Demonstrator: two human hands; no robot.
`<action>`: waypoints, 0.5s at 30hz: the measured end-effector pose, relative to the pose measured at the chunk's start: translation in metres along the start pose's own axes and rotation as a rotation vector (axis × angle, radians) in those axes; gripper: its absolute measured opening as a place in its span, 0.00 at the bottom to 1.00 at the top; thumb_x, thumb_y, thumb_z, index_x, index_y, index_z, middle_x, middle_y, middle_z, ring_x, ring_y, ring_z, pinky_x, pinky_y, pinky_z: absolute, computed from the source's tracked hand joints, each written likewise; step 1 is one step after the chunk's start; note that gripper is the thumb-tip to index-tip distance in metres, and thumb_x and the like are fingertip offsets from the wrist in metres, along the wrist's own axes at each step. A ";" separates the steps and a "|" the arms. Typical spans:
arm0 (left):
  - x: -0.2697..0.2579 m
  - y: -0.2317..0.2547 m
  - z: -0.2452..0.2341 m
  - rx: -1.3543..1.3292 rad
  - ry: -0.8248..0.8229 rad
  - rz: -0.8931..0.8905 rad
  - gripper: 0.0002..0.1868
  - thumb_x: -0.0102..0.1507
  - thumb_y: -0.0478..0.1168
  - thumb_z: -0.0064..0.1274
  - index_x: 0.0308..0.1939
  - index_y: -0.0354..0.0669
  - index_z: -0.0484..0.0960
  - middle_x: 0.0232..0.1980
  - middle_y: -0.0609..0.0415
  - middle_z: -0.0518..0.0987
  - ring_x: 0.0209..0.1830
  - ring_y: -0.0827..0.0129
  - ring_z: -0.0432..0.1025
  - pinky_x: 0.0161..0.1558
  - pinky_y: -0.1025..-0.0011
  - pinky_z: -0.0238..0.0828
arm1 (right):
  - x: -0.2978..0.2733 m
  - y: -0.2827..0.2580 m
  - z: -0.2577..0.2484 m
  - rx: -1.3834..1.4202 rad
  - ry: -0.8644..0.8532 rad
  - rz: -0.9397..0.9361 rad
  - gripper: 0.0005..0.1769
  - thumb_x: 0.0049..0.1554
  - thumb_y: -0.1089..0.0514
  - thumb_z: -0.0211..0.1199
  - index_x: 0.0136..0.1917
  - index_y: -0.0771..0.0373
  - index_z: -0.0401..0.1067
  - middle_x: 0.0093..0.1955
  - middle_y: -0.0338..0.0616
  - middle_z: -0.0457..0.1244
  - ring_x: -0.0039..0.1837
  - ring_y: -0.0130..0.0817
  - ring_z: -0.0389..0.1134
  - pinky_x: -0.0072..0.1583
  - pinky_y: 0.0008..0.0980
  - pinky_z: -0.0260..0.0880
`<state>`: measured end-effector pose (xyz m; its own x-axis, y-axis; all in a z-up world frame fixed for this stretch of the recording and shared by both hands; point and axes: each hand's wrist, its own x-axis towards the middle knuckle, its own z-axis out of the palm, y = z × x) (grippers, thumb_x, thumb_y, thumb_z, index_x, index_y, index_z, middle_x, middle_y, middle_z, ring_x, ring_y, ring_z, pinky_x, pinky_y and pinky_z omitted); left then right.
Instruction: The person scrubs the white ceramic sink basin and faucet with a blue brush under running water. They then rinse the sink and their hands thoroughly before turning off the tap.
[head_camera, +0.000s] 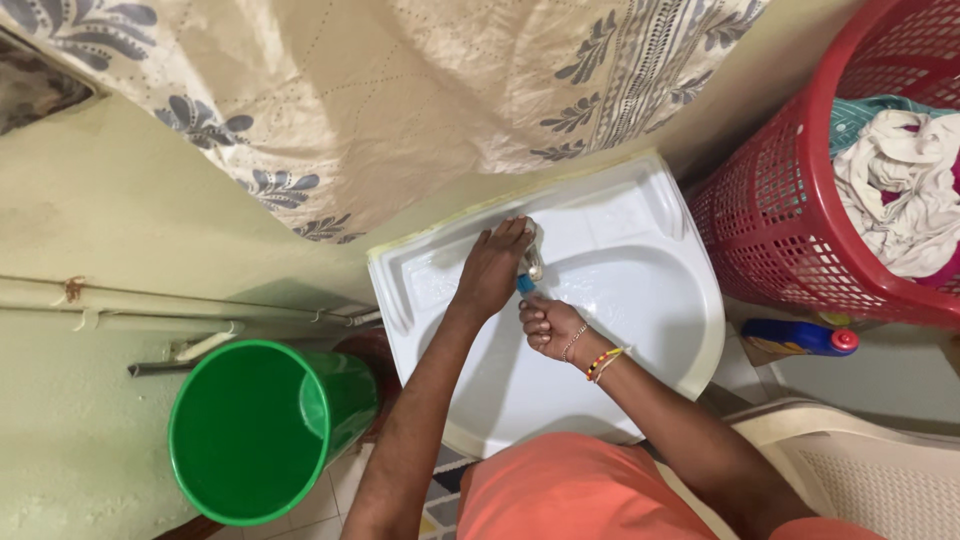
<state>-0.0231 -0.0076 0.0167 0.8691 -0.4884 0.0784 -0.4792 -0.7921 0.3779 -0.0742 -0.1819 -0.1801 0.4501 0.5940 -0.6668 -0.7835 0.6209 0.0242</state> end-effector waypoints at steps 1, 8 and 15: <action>0.000 0.000 0.000 0.036 0.045 0.018 0.29 0.58 0.22 0.45 0.63 0.40 0.75 0.74 0.47 0.70 0.77 0.55 0.61 0.73 0.51 0.57 | -0.002 -0.003 -0.001 0.038 0.008 -0.020 0.15 0.66 0.58 0.45 0.35 0.52 0.59 0.27 0.28 0.50 0.26 0.19 0.49 0.28 0.21 0.45; 0.026 0.004 0.007 0.242 0.131 0.062 0.28 0.59 0.36 0.53 0.64 0.37 0.74 0.55 0.43 0.77 0.55 0.51 0.71 0.54 0.54 0.67 | -0.020 -0.003 0.017 -0.055 0.052 -0.049 0.12 0.67 0.53 0.45 0.42 0.55 0.63 0.28 0.27 0.50 0.26 0.18 0.47 0.28 0.21 0.45; 0.047 -0.014 0.017 0.316 -0.048 0.079 0.22 0.63 0.41 0.54 0.60 0.38 0.74 0.48 0.45 0.77 0.50 0.53 0.74 0.47 0.57 0.72 | -0.012 -0.017 0.007 0.145 0.011 -0.076 0.16 0.68 0.56 0.47 0.37 0.52 0.57 0.28 0.27 0.51 0.27 0.18 0.48 0.28 0.21 0.44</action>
<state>0.0221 -0.0258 0.0000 0.8247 -0.5634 0.0501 -0.5656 -0.8220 0.0667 -0.0628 -0.1959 -0.1670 0.5000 0.5376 -0.6790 -0.6773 0.7314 0.0803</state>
